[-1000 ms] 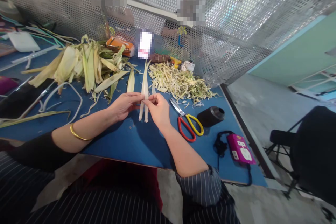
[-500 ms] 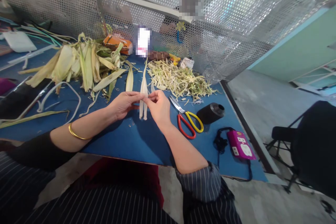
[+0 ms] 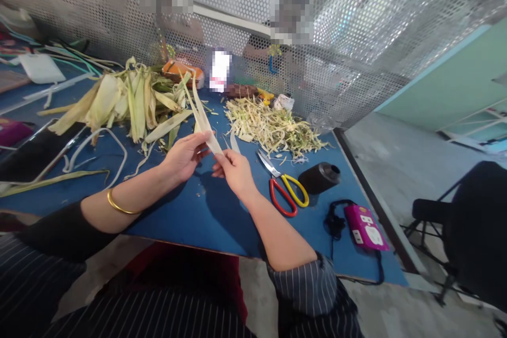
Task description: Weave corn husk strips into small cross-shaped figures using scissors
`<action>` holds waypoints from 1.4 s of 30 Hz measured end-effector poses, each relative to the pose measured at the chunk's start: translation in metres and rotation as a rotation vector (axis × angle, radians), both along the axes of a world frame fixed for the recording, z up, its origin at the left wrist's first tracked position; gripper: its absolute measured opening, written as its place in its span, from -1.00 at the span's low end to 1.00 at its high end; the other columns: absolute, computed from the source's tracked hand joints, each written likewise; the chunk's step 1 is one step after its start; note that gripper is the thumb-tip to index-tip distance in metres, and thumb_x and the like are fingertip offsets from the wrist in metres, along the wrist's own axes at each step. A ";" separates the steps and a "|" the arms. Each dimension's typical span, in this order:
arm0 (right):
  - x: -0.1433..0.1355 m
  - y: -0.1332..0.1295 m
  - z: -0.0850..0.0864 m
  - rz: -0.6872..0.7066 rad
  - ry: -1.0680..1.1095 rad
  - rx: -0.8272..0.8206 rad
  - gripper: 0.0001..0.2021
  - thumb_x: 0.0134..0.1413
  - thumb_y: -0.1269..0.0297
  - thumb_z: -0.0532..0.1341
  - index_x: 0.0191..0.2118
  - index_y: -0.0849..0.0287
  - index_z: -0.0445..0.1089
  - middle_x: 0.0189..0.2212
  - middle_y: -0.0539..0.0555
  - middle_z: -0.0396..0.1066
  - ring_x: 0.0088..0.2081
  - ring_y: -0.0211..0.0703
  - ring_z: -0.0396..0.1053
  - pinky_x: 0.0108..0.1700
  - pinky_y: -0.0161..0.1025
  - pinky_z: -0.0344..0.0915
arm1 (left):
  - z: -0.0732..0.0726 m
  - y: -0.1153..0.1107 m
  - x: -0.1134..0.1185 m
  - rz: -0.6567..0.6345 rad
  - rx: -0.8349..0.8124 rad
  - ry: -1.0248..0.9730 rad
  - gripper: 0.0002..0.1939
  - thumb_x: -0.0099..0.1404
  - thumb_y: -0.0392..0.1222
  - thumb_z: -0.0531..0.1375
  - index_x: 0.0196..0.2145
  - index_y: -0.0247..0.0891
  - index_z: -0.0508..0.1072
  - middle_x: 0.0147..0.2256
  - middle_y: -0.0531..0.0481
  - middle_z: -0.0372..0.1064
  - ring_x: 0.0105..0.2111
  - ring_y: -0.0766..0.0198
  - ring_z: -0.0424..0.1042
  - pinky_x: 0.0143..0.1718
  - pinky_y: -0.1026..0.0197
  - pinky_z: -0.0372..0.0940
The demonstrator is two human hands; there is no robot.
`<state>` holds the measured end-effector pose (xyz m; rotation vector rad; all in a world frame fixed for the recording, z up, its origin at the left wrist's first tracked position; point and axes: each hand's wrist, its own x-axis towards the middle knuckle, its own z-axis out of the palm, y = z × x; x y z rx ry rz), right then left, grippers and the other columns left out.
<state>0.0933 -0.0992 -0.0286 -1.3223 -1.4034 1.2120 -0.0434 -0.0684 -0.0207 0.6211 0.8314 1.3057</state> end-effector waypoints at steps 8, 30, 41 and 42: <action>0.014 0.002 0.011 -0.161 -0.263 0.287 -0.72 0.12 0.08 0.09 -0.41 0.17 0.37 -0.60 -0.04 0.36 -0.59 -0.29 0.34 -0.46 -0.35 0.26 | -0.001 0.002 -0.001 0.044 -0.012 0.058 -0.75 -0.02 -0.14 0.36 -0.39 -0.33 0.51 -0.41 0.00 0.40 -0.47 0.41 0.34 -0.42 0.32 0.29; 0.029 0.006 0.017 0.029 -0.554 0.477 -0.81 0.16 0.20 0.11 -0.37 0.15 0.40 -0.59 -0.05 0.36 -0.54 -0.30 0.32 -0.39 -0.35 0.20 | 0.014 -0.005 -0.013 -0.362 0.717 1.374 -0.69 0.30 -0.17 0.03 -0.50 -0.25 0.46 -0.62 0.06 0.32 -0.58 0.36 0.26 -0.50 0.29 0.07; 0.059 0.006 0.039 0.014 -1.010 0.199 -0.72 -0.06 0.00 0.24 -0.51 0.11 0.42 -0.61 -0.02 0.38 -0.54 -0.25 0.27 -0.48 -0.29 0.08 | 0.009 0.009 -0.014 -0.125 0.152 0.525 -0.80 0.23 -0.16 0.16 -0.48 -0.30 0.47 -0.58 0.07 0.20 -0.71 0.50 0.07 -0.70 0.31 -0.10; 0.057 0.005 0.038 0.078 -1.075 0.152 -0.70 -0.11 -0.04 0.26 -0.53 0.11 0.43 -0.60 -0.01 0.39 -0.54 -0.24 0.27 -0.50 -0.28 0.06 | 0.009 0.009 -0.014 -0.111 0.138 0.473 -0.80 0.23 -0.17 0.17 -0.49 -0.30 0.47 -0.58 0.07 0.20 -0.71 0.51 0.07 -0.69 0.31 -0.10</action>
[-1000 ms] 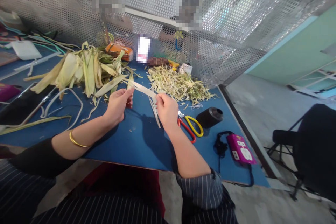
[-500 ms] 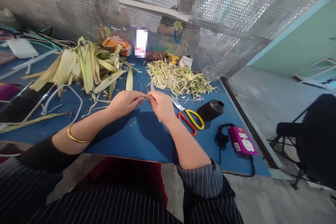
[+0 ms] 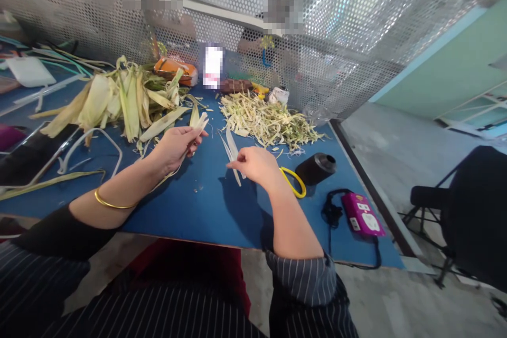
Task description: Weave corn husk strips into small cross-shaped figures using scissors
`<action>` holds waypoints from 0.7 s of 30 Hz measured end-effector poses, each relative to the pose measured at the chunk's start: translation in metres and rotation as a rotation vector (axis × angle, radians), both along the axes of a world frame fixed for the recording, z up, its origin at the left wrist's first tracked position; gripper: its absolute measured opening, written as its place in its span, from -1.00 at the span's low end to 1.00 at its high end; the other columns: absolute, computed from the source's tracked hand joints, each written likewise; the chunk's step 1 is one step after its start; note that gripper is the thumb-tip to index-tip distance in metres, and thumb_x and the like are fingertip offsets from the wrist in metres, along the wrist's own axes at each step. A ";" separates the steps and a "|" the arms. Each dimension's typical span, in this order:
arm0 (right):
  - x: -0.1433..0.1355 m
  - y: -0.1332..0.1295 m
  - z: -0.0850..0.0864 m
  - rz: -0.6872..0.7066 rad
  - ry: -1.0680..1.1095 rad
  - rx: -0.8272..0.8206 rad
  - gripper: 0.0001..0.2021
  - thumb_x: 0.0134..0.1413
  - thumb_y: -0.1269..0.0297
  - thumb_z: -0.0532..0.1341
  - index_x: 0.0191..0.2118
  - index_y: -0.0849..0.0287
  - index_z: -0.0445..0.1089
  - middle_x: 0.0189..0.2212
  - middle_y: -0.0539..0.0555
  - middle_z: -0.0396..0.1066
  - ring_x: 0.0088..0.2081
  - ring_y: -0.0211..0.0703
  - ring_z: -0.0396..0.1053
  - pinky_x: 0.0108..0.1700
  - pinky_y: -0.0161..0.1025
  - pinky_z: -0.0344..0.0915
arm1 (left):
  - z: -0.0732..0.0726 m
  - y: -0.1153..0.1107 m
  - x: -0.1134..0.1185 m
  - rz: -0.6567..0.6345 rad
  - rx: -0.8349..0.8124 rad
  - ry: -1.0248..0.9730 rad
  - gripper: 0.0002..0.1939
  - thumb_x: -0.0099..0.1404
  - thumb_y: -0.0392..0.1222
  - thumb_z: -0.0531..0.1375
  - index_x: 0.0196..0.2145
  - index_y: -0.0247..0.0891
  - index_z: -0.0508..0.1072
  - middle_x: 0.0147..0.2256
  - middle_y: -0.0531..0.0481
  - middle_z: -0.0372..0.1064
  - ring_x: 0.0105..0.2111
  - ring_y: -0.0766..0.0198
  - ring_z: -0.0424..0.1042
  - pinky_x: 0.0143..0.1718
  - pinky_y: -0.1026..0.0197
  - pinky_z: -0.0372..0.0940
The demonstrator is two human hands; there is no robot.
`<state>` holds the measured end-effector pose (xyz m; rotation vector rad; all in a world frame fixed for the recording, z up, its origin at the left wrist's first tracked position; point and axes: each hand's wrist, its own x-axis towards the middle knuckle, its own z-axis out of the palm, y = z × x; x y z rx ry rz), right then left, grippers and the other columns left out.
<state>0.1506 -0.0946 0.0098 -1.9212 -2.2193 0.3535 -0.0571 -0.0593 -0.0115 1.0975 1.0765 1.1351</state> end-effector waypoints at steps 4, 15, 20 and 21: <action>-0.008 -0.003 -0.007 0.054 -0.181 -0.146 -0.76 -0.16 0.05 0.32 -0.56 0.11 0.43 -0.56 0.04 0.41 -0.49 -0.17 0.31 -0.50 -0.27 0.02 | 0.001 -0.001 0.001 0.026 -0.049 -0.088 -0.84 0.23 -0.21 0.19 -0.47 -0.31 0.47 -0.58 0.07 0.20 -0.70 0.52 0.07 -0.68 0.30 -0.11; -0.011 -0.001 -0.015 0.023 -0.196 -0.164 -0.86 -0.05 0.18 0.23 -0.48 0.12 0.43 -0.47 0.08 0.46 -0.44 -0.15 0.35 -0.48 -0.26 0.03 | -0.001 -0.002 0.003 -0.004 -0.046 -0.040 -0.81 0.26 -0.20 0.16 -0.46 -0.32 0.47 -0.55 0.06 0.20 -0.69 0.52 0.09 -0.68 0.32 -0.09; -0.008 0.003 -0.016 0.040 -0.137 -0.093 -0.86 0.00 0.18 0.19 -0.44 0.10 0.43 -0.44 0.06 0.47 -0.42 -0.16 0.35 -0.45 -0.27 0.07 | -0.002 -0.003 0.003 -0.018 -0.044 -0.045 -0.80 0.27 -0.20 0.15 -0.46 -0.32 0.47 -0.55 0.06 0.21 -0.69 0.51 0.09 -0.68 0.32 -0.08; -0.008 0.003 -0.015 0.017 -0.136 -0.084 -0.81 0.00 0.11 0.19 -0.44 0.10 0.43 -0.45 0.07 0.47 -0.43 -0.15 0.35 -0.45 -0.26 0.07 | -0.002 -0.003 0.003 -0.020 -0.042 -0.047 -0.80 0.27 -0.20 0.15 -0.46 -0.32 0.47 -0.55 0.06 0.21 -0.69 0.51 0.09 -0.68 0.32 -0.08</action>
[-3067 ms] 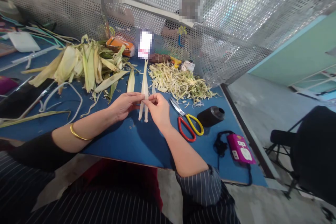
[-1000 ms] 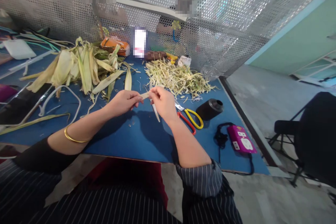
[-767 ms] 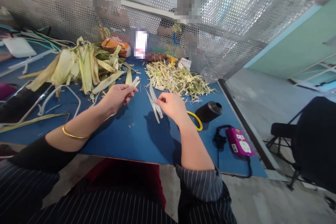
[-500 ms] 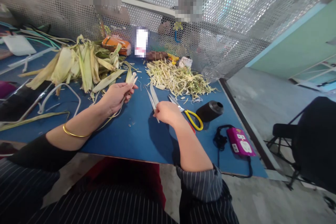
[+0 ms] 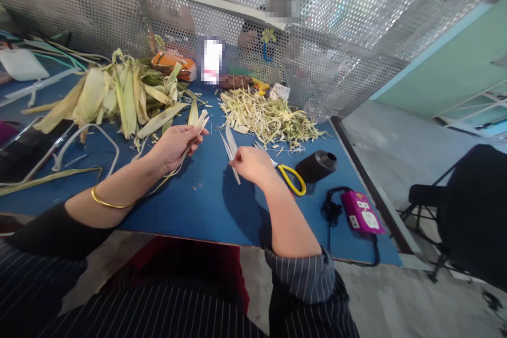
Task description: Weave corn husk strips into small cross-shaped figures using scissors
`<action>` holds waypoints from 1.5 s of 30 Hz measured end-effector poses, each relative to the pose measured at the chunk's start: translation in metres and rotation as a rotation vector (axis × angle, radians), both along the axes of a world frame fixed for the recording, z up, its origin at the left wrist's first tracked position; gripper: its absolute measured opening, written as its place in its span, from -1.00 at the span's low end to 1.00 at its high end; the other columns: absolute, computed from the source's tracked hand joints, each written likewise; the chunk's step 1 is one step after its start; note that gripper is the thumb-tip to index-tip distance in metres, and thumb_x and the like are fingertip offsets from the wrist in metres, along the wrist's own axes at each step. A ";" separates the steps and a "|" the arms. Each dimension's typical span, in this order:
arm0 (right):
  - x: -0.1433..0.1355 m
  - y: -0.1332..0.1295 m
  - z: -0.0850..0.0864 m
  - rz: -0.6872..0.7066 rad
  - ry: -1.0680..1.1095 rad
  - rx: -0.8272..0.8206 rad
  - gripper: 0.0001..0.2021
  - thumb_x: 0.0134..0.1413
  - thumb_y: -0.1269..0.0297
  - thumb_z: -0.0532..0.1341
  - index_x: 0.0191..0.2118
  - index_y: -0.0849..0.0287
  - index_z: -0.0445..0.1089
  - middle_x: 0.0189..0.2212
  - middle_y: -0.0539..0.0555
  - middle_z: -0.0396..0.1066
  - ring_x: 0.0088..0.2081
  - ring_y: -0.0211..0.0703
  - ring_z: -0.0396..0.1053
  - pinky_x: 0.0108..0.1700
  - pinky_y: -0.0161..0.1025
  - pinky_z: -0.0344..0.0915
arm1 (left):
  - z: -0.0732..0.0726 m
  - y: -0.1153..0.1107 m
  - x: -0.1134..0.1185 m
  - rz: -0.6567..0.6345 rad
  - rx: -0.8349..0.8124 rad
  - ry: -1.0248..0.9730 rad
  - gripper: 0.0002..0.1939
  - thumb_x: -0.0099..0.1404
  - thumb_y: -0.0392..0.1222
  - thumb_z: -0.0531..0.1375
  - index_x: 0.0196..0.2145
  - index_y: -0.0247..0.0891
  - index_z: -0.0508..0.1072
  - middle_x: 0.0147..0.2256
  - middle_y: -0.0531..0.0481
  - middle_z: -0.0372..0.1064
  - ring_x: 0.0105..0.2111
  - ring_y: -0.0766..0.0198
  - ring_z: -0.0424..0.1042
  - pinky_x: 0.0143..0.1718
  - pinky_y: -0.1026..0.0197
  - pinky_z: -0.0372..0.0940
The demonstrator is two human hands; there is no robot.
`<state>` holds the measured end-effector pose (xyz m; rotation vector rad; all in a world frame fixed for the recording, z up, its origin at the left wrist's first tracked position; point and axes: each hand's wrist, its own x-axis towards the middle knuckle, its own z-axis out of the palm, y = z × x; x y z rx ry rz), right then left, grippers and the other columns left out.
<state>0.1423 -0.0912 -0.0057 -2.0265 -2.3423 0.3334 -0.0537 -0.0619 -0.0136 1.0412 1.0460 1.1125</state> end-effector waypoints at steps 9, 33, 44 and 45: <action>0.013 0.008 -0.004 0.048 0.275 -0.086 -0.92 -0.05 0.30 0.19 -0.46 0.14 0.42 -0.54 0.00 0.42 -0.50 -0.26 0.30 -0.43 -0.32 0.13 | -0.003 0.000 0.001 -0.007 0.004 0.001 -0.81 0.25 -0.19 0.17 -0.47 -0.31 0.48 -0.57 0.04 0.22 -0.69 0.50 0.09 -0.68 0.32 -0.09; 0.039 0.021 0.000 -0.421 0.795 0.237 -0.79 0.08 0.19 0.06 -0.30 0.21 0.33 -0.53 0.02 0.39 -0.60 -0.31 0.27 -0.49 -0.33 0.18 | -0.005 -0.001 0.004 -0.026 -0.031 0.046 -0.81 0.23 -0.18 0.17 -0.49 -0.29 0.48 -0.57 0.04 0.20 -0.71 0.51 0.07 -0.69 0.33 -0.10; 0.014 0.005 -0.004 -0.035 -0.027 -0.039 -0.89 -0.07 0.21 0.25 -0.48 0.11 0.36 -0.44 0.06 0.46 -0.38 -0.15 0.36 -0.42 -0.28 0.10 | -0.003 -0.004 0.004 -0.046 0.006 0.059 -0.81 0.26 -0.19 0.14 -0.44 -0.32 0.47 -0.56 0.06 0.21 -0.70 0.53 0.08 -0.69 0.33 -0.09; 0.013 0.004 -0.004 -0.023 0.011 -0.023 -0.93 -0.04 0.28 0.22 -0.46 0.12 0.35 -0.44 0.06 0.47 -0.39 -0.17 0.37 -0.41 -0.29 0.11 | -0.002 -0.005 0.004 -0.053 0.012 0.068 -0.80 0.27 -0.19 0.13 -0.43 -0.32 0.47 -0.57 0.07 0.21 -0.70 0.53 0.08 -0.69 0.34 -0.08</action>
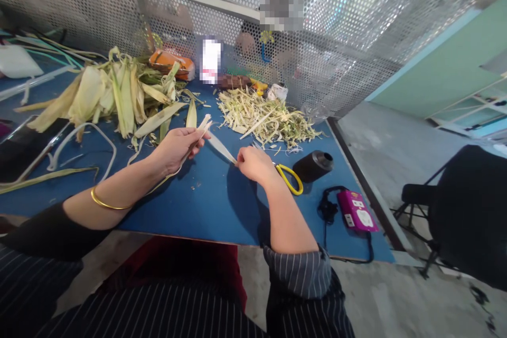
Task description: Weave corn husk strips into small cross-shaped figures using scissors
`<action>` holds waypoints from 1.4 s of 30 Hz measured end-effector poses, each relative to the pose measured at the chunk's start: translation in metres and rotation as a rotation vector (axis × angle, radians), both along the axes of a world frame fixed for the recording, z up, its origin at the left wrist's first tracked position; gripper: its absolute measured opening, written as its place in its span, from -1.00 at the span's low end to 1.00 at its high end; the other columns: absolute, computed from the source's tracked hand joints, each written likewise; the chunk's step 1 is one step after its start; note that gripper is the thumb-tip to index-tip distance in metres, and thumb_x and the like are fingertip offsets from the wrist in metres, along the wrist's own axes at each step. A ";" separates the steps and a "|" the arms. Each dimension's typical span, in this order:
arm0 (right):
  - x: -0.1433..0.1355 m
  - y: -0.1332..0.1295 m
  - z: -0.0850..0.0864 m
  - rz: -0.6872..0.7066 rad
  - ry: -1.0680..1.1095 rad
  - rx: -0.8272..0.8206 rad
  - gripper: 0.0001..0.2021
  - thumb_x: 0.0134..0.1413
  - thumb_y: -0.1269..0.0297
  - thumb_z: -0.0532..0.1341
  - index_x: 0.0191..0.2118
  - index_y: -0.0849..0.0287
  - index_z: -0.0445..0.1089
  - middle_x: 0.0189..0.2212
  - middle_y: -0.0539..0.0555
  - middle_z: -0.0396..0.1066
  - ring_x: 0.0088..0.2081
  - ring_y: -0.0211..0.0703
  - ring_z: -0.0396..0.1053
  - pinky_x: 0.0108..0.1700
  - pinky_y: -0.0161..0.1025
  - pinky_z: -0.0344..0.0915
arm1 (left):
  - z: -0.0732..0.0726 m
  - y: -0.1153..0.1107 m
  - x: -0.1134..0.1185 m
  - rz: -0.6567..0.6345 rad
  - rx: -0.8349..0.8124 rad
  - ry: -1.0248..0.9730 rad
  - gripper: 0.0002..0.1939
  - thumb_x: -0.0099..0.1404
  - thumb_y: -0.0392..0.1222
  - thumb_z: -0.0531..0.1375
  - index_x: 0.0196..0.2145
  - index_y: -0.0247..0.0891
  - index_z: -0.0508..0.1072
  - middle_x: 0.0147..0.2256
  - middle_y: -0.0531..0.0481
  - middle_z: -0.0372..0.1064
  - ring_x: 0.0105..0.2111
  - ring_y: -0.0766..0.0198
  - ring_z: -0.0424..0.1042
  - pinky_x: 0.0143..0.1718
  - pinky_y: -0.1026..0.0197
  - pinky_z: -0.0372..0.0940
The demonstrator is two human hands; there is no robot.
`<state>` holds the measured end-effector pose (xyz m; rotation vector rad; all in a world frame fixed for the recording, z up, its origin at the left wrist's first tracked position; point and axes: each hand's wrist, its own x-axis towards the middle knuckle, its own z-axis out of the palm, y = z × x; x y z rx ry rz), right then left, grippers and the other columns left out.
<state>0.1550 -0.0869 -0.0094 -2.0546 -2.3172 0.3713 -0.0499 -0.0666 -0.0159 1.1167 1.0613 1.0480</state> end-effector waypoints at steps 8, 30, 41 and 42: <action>-0.008 -0.004 0.007 0.065 0.545 0.144 -0.93 0.09 0.31 0.11 -0.35 0.13 0.32 -0.50 -0.05 0.42 -0.55 -0.31 0.36 -0.40 -0.33 0.23 | 0.005 -0.007 -0.002 -0.003 0.300 0.272 -0.71 0.29 -0.03 0.07 -0.30 -0.27 0.48 -0.61 0.05 0.32 -0.66 0.45 0.19 -0.65 0.36 0.03; -0.026 -0.004 -0.002 -0.111 1.217 0.144 -0.86 -0.08 0.27 0.29 -0.36 0.17 0.37 -0.62 -0.07 0.38 -0.57 -0.31 0.36 -0.49 -0.34 0.27 | 0.007 -0.015 0.004 -0.272 0.228 0.438 -0.69 0.29 -0.04 0.04 -0.41 -0.28 0.45 -0.72 0.06 0.30 -0.74 0.46 0.15 -0.65 0.38 0.06; -0.031 -0.008 -0.002 -0.115 1.230 0.138 -0.89 -0.08 0.28 0.27 -0.39 0.19 0.39 -0.61 -0.07 0.36 -0.58 -0.36 0.29 -0.48 -0.35 0.22 | 0.008 -0.017 0.007 -0.324 0.126 0.321 -0.69 0.31 -0.08 0.06 -0.43 -0.30 0.48 -0.73 0.08 0.23 -0.74 0.49 0.08 -0.66 0.36 -0.02; -0.032 -0.008 -0.002 -0.129 1.233 0.130 -0.88 -0.08 0.27 0.27 -0.39 0.19 0.38 -0.61 -0.07 0.36 -0.58 -0.37 0.28 -0.48 -0.35 0.22 | 0.007 -0.017 0.007 -0.321 0.117 0.315 -0.69 0.31 -0.09 0.06 -0.43 -0.30 0.48 -0.73 0.08 0.22 -0.74 0.49 0.08 -0.66 0.36 -0.02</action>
